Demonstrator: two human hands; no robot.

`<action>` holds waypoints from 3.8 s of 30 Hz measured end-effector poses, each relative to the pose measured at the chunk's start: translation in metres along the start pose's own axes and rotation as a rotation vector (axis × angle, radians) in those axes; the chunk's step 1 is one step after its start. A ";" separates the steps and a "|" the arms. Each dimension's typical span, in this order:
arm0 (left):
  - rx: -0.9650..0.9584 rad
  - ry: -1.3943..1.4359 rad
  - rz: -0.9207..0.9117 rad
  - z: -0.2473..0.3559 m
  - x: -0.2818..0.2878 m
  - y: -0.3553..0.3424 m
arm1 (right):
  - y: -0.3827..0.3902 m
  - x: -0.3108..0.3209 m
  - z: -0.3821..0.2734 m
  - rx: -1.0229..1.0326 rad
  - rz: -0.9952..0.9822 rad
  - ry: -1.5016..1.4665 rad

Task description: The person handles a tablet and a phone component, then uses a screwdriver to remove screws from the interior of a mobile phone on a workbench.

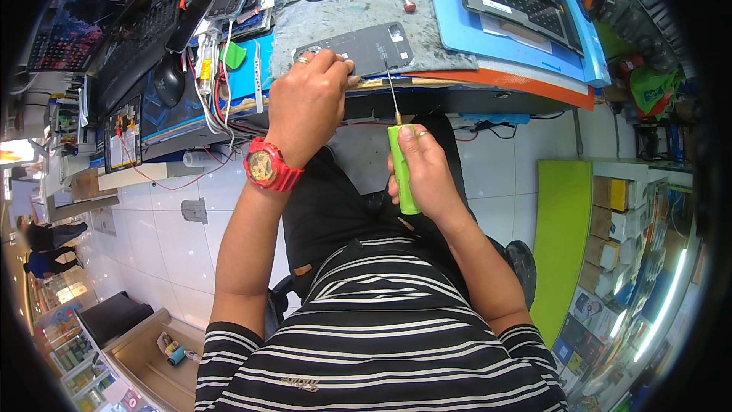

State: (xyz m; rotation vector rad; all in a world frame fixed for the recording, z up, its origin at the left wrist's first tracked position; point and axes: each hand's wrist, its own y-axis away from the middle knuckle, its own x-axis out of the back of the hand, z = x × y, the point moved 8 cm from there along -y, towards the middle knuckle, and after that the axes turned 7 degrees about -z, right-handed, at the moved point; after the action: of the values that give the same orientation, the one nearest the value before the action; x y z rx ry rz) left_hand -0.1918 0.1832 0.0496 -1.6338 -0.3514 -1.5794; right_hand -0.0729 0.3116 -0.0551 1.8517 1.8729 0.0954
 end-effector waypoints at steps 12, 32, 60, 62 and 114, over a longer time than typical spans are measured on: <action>0.014 0.007 -0.015 -0.001 -0.001 0.000 | 0.001 0.006 -0.002 0.016 0.016 -0.011; 0.005 -0.006 0.006 0.000 0.000 -0.001 | 0.007 -0.002 0.001 -0.029 -0.022 -0.027; -0.089 -0.090 -0.011 0.016 0.002 -0.013 | 0.006 0.001 0.001 0.005 -0.002 -0.025; -0.162 -0.120 0.038 0.025 0.003 -0.016 | 0.007 -0.002 -0.001 0.027 0.004 0.012; 0.093 -0.048 -0.006 0.030 -0.011 -0.032 | 0.005 0.003 -0.007 0.018 0.072 -0.022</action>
State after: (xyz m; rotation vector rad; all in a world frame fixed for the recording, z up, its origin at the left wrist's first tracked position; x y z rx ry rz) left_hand -0.1949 0.2282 0.0545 -1.6028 -0.4487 -1.5076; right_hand -0.0707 0.3172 -0.0481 1.9243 1.7984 0.0827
